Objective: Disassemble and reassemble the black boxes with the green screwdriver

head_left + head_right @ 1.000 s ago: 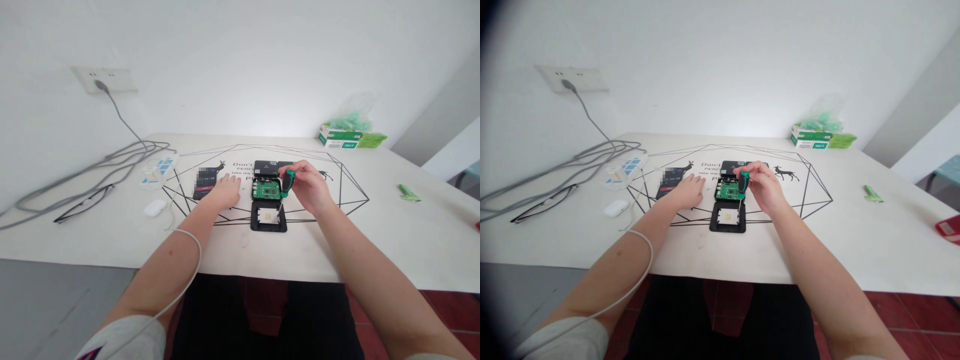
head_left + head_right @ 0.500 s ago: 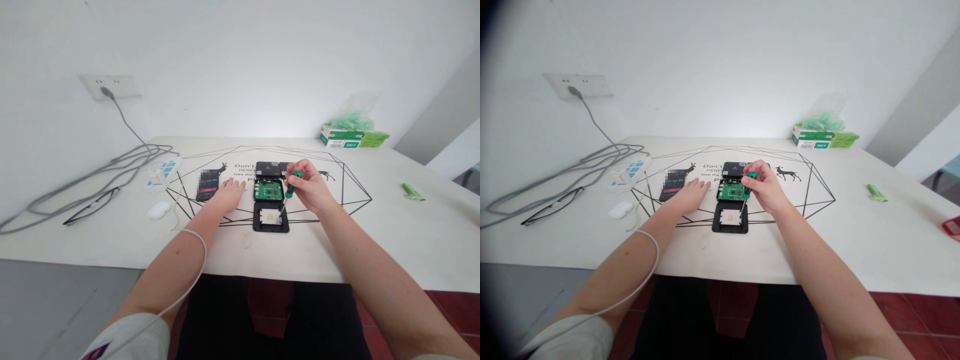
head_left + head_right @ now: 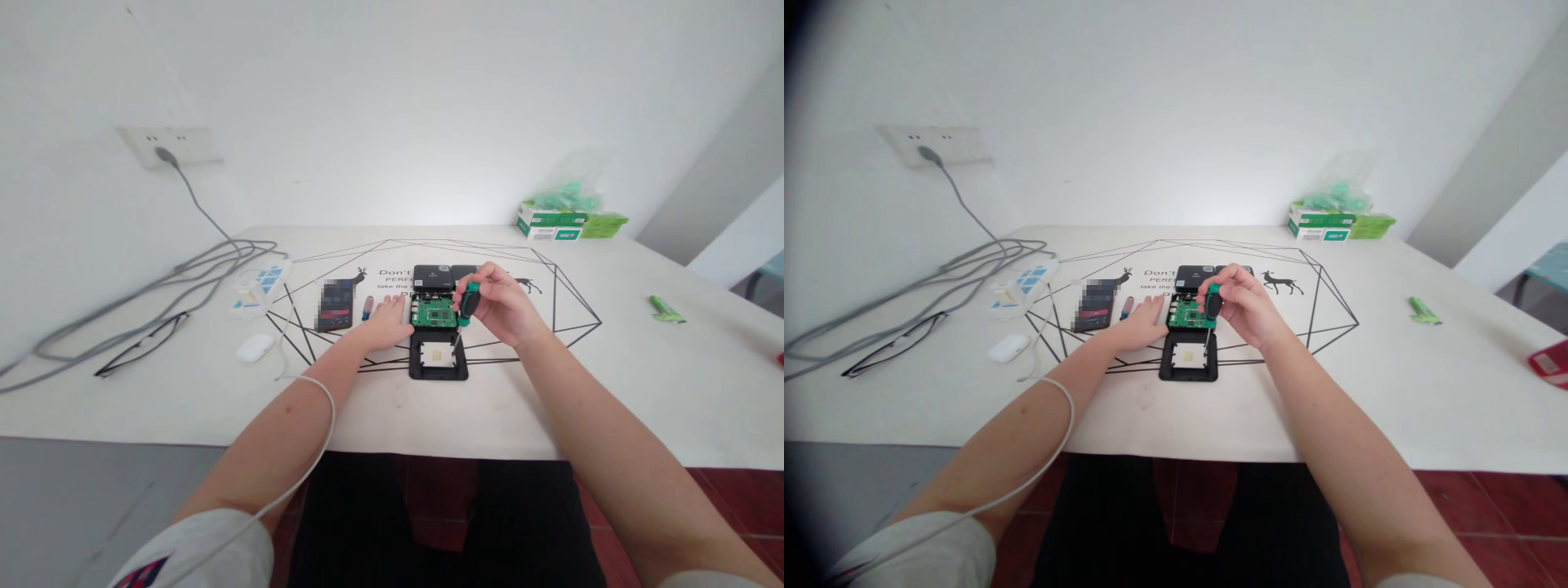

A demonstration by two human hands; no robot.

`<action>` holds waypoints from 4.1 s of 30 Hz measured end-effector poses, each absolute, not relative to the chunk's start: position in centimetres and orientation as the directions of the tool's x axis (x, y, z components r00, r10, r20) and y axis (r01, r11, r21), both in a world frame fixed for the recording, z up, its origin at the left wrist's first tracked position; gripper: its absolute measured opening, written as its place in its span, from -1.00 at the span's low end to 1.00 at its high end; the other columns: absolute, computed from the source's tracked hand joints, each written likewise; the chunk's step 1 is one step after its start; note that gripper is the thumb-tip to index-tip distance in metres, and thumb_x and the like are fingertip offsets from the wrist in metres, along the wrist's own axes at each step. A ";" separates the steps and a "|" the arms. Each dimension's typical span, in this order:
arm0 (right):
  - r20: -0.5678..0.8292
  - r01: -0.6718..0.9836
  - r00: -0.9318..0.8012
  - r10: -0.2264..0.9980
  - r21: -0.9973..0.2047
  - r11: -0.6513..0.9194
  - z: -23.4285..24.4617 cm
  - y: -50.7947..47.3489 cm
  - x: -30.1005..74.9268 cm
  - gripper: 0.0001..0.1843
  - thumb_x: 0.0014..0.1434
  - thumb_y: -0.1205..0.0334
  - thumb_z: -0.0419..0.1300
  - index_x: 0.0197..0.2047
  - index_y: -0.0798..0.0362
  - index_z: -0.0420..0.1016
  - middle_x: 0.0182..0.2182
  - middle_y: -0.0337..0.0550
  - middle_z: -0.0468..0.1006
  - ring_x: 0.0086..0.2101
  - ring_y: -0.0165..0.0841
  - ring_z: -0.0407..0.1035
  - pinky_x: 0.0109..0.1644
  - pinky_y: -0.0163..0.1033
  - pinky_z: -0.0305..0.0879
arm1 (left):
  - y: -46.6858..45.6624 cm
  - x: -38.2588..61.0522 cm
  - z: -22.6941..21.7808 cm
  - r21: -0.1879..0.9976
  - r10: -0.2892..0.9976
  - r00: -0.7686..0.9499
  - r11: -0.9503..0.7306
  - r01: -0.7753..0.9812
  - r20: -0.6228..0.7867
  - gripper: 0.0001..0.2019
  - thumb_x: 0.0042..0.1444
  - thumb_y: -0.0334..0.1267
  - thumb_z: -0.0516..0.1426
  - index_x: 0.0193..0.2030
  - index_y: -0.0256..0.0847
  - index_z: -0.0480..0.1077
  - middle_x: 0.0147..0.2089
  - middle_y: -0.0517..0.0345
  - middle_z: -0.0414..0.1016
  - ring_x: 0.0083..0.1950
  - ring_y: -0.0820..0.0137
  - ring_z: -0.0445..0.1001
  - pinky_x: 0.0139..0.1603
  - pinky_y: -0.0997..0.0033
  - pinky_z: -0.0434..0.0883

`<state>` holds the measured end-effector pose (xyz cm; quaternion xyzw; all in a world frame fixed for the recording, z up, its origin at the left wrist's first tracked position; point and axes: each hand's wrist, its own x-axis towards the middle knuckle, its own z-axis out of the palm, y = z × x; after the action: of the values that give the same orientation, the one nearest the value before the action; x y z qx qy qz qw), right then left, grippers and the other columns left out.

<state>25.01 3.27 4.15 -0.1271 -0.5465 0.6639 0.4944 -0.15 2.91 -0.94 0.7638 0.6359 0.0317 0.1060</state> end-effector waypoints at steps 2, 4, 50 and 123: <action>0.380 -0.509 -0.487 0.786 -0.855 0.097 4.2 3.3 25.0 -0.68 0.05 0.15 0.47 -0.27 -0.08 0.40 -0.26 -0.29 0.59 -0.27 -0.35 0.50 -0.20 -0.17 0.51 | 2.9 -0.5 -1.0 0.173 0.979 0.178 -0.159 0.972 -0.103 -0.13 0.25 -0.05 -0.01 0.58 -0.52 -0.18 0.61 -0.38 -0.16 0.62 -0.10 -0.17 0.52 -0.06 0.02; 0.392 -0.507 -0.479 0.785 -0.854 0.116 4.3 3.3 24.9 -0.63 0.00 0.19 0.52 -0.32 -0.07 0.37 -0.30 -0.34 0.51 -0.32 -0.40 0.44 -0.24 -0.22 0.48 | 2.8 -0.7 -1.0 0.139 0.980 0.153 -0.136 0.981 -0.123 -0.10 0.28 0.03 -0.04 0.57 -0.57 -0.20 0.61 -0.42 -0.20 0.63 -0.11 -0.21 0.53 -0.06 -0.01; 0.476 -0.507 -0.387 0.790 -0.825 0.249 2.3 3.5 23.1 -0.61 0.27 -0.07 0.27 0.11 -0.14 0.54 -0.13 -0.24 0.63 -0.34 -0.38 0.52 -0.27 -0.21 0.50 | 3.6 -1.6 -1.8 0.128 0.956 0.132 -0.101 0.987 -0.263 -0.04 0.35 0.29 -0.18 0.62 -0.40 -0.36 0.64 -0.25 -0.41 0.63 -0.08 -0.39 0.55 -0.10 -0.16; 0.318 -0.529 -0.470 0.824 -0.848 0.026 3.4 4.5 25.0 -0.51 -0.09 0.22 0.57 -0.25 -0.11 0.33 -0.29 -0.42 0.42 -0.33 -0.45 0.37 -0.23 -0.27 0.45 | -0.2 3.0 -0.5 0.457 0.781 0.598 -0.605 0.652 0.180 -0.64 -0.02 0.01 0.41 -0.15 -0.13 0.56 0.41 -0.17 0.37 0.56 -0.24 0.01 0.51 -0.31 -0.05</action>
<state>25.03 4.46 3.43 -0.1422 -0.5176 0.6834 0.4949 2.99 -0.16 -0.54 0.8766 0.4087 0.1842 0.1750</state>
